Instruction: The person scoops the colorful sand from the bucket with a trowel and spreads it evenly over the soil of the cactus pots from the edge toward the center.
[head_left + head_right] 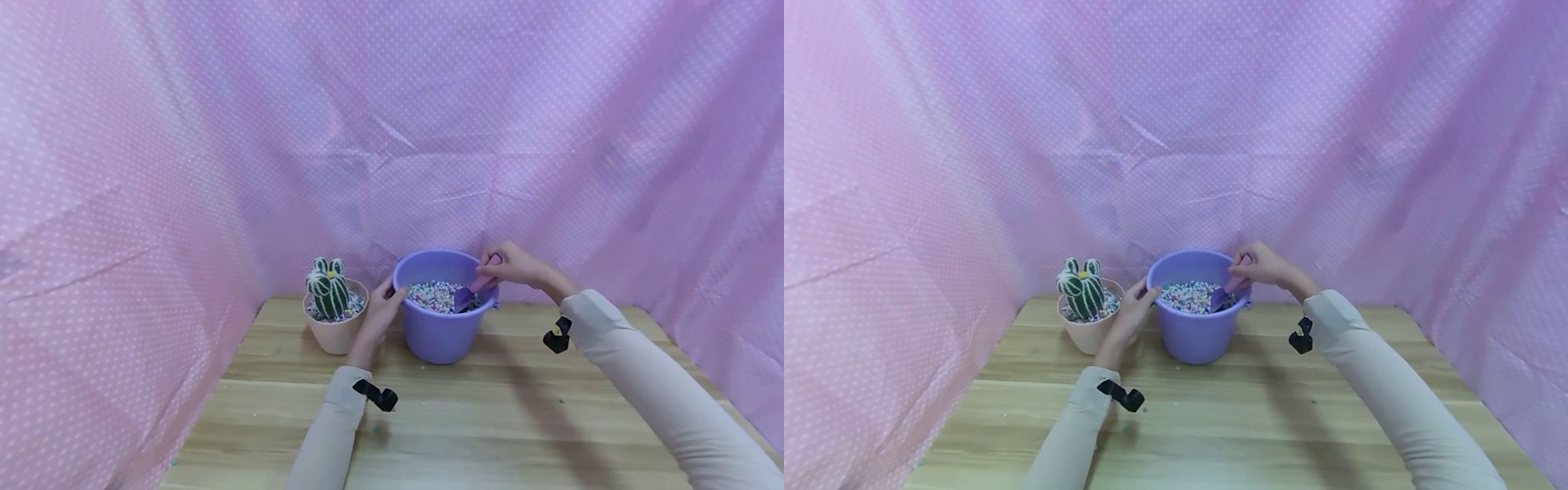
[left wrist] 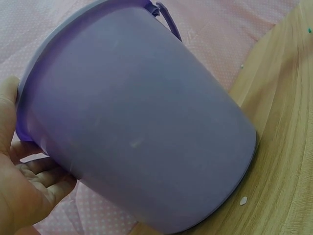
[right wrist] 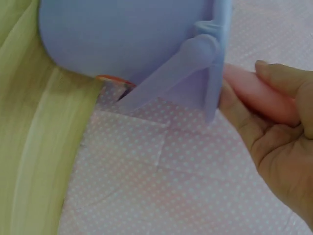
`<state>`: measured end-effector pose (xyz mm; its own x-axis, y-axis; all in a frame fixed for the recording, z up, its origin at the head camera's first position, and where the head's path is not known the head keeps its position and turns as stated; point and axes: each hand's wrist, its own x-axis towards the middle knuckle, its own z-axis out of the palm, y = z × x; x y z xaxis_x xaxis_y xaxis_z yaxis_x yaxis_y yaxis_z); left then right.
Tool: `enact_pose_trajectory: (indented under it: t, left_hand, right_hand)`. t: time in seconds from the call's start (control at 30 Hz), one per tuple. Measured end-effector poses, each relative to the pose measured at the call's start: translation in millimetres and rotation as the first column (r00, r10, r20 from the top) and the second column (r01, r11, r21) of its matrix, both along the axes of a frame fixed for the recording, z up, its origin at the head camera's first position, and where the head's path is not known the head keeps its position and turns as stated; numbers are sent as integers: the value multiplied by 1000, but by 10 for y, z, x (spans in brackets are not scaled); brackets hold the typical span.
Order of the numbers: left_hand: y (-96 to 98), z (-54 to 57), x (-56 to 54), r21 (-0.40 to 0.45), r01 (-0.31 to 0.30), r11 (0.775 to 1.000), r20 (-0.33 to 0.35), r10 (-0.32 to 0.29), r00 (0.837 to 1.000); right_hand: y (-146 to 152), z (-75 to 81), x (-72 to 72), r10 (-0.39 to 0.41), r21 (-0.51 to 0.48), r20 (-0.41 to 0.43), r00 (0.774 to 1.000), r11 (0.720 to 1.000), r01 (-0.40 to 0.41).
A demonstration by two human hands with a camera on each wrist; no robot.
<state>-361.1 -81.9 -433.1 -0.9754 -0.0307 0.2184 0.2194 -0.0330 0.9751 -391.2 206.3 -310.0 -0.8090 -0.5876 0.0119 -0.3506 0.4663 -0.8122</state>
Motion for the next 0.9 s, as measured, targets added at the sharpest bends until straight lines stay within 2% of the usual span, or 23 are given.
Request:
enact_pose_trajectory:
  t: [0.27, 0.5, 0.7, 0.9]
  left_hand:
    - [-21, 25, 2, -3, 11, 1000, -3, -11, 1000]
    - [-1, -2, 8, 2, 3, 1000, -13, -3, 1000]
    - [-14, -6, 4, 12, -2, 1000, -14, 2, 1000]
    - [2, -28, -7, 15, -1, 1000, -13, 2, 1000]
  right_hand:
    - [65, -56, 43, -7, -90, -25, 1000, 996, 5]
    - [133, -104, 16, 23, -117, 30, 999, 993, -19]
    - [123, -85, -9, 1, -110, 59, 998, 994, 5]
    - [161, -145, 5, -14, -134, 96, 995, 991, 27]
